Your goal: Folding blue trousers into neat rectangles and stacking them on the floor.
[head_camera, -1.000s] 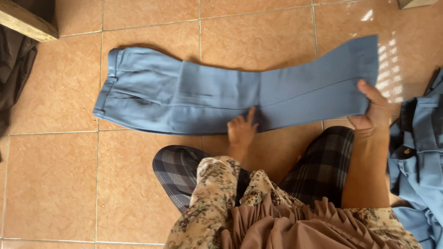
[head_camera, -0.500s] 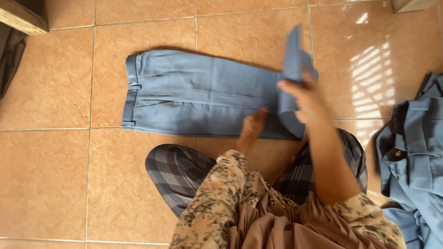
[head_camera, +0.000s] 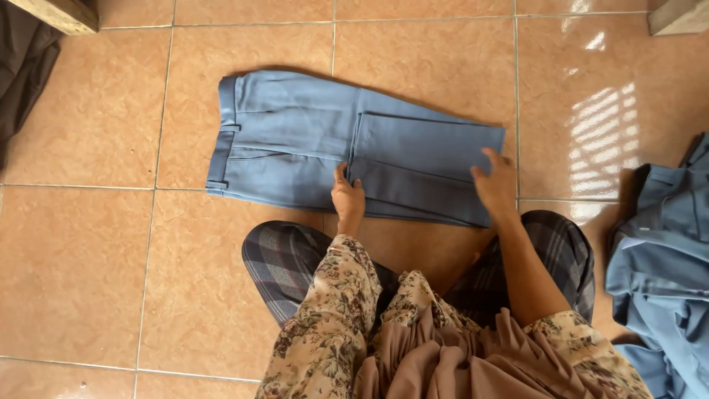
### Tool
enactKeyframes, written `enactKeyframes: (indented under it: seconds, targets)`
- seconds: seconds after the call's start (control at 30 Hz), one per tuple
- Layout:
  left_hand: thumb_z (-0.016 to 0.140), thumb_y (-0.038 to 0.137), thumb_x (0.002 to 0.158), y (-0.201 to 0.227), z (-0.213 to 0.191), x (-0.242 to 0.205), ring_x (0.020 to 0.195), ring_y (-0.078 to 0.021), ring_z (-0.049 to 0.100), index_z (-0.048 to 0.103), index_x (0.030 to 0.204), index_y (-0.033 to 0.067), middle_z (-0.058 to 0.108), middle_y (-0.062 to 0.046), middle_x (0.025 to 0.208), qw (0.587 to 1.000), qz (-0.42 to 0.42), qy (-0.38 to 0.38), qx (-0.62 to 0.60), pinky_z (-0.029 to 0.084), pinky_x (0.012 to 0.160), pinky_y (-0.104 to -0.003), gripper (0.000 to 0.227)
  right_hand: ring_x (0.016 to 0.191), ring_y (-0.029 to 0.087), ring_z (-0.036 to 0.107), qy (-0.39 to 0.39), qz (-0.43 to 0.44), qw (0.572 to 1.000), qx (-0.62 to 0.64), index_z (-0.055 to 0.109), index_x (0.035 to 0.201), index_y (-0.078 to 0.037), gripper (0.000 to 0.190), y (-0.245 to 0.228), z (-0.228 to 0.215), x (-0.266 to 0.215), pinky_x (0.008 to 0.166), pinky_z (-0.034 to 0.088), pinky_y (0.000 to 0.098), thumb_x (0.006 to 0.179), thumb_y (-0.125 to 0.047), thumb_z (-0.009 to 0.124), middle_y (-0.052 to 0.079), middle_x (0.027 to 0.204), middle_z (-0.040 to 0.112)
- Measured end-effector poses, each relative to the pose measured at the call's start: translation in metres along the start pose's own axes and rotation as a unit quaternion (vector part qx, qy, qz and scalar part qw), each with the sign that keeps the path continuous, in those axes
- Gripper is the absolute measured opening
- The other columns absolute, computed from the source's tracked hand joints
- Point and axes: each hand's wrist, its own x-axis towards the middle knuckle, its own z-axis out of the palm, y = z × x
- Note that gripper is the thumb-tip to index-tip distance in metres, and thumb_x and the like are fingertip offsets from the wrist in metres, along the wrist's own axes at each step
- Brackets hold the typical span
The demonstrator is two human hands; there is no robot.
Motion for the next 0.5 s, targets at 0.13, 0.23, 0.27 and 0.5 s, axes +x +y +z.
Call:
enactKeyframes:
  seconds: [0.13, 0.23, 0.27, 0.5]
  targets:
    - [0.067, 0.010, 0.093, 0.025, -0.017, -0.025, 0.116, -0.0337, 0.058, 0.045, 0.140, 0.0333, 0.048, -0.008, 0.126, 0.986, 0.082, 0.026, 0.146, 0.060, 0.087, -0.048, 0.057, 0.118, 0.045, 0.061, 0.002, 0.075, 0.997, 0.004, 0.043, 0.154, 0.000, 0.070, 0.097, 0.022, 0.019, 0.093, 0.052, 0.0546, 0.093, -0.019, 0.072, 0.032, 0.123, 0.055]
    - [0.072, 0.011, 0.090, 0.013, -0.009, -0.021, 0.110, -0.0304, 0.055, 0.049, 0.135, 0.0302, 0.043, -0.007, 0.122, 0.960, 0.157, 0.062, 0.225, 0.060, 0.085, -0.042, 0.054, 0.115, 0.039, 0.063, -0.050, 0.143, 0.987, 0.054, 0.035, 0.158, -0.005, 0.089, 0.120, 0.040, 0.025, 0.089, 0.054, 0.0527, 0.088, -0.037, 0.080, 0.030, 0.123, 0.060]
    - [0.072, 0.010, 0.089, 0.008, -0.005, -0.017, 0.107, -0.0310, 0.055, 0.055, 0.133, 0.0271, 0.043, -0.007, 0.118, 0.960, 0.166, 0.066, 0.214, 0.058, 0.088, -0.042, 0.051, 0.122, 0.043, 0.057, -0.055, 0.183, 0.967, 0.167, 0.031, 0.160, -0.007, 0.090, 0.116, 0.042, 0.025, 0.093, 0.049, 0.0581, 0.088, -0.028, 0.080, 0.030, 0.132, 0.054]
    - [0.067, 0.009, 0.088, -0.012, 0.012, -0.014, 0.107, -0.0351, 0.061, 0.063, 0.137, 0.0213, 0.054, -0.011, 0.118, 0.970, 0.202, 0.024, 0.134, 0.055, 0.097, -0.048, 0.051, 0.117, 0.027, 0.066, -0.097, 0.126, 0.807, 0.569, 0.054, 0.148, -0.017, 0.068, 0.098, -0.009, 0.012, 0.100, 0.054, 0.0452, 0.085, -0.005, 0.077, 0.006, 0.131, 0.066]
